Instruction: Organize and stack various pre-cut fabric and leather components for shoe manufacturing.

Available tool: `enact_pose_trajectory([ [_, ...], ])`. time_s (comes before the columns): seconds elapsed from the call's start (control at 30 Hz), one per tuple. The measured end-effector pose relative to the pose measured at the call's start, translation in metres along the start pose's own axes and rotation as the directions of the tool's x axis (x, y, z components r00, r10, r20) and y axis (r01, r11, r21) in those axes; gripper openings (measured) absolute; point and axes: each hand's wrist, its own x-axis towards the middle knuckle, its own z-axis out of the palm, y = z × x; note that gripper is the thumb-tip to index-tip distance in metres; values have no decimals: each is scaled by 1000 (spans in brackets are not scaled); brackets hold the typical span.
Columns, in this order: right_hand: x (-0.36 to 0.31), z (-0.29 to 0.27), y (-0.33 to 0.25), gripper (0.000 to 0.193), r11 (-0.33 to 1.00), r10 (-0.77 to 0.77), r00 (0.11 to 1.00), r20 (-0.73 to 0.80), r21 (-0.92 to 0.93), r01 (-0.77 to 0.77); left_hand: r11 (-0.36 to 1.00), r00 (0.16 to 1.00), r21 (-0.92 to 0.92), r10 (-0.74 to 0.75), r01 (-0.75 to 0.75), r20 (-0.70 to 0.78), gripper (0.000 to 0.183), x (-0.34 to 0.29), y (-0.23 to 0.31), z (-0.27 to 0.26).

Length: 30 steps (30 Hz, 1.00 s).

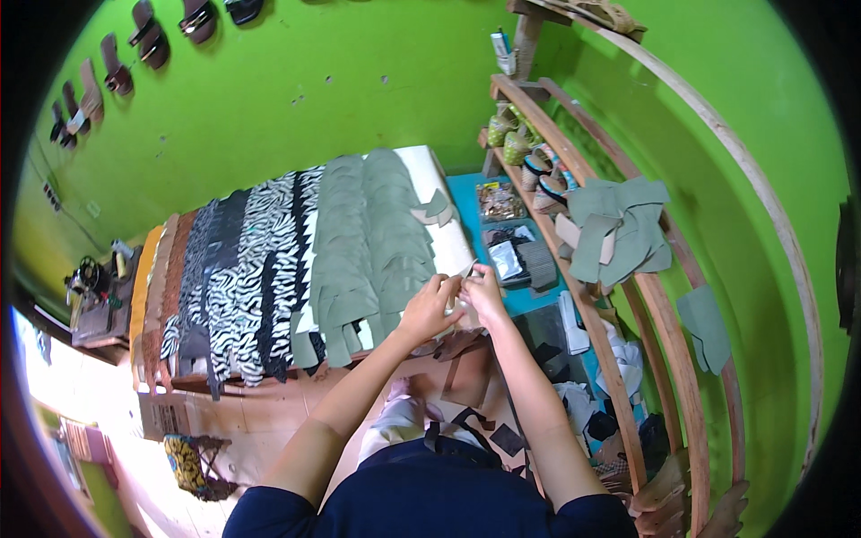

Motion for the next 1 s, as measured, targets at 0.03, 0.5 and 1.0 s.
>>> enact_pose_trajectory([
  [0.03,-3,4,0,53,1000,13,998,68,-12,-12,1000,998,6,-9,10,-60,42,-4,-3,1],
  [0.5,-25,43,31,34,322,-431,788,439,-741,589,971,962,-86,-235,224,-142,16,-49,-45,-68],
  [1.0,-56,29,90,25,958,-27,951,309,-262,112,733,798,-411,-602,541,-22,32,-134,-92,-18],
])
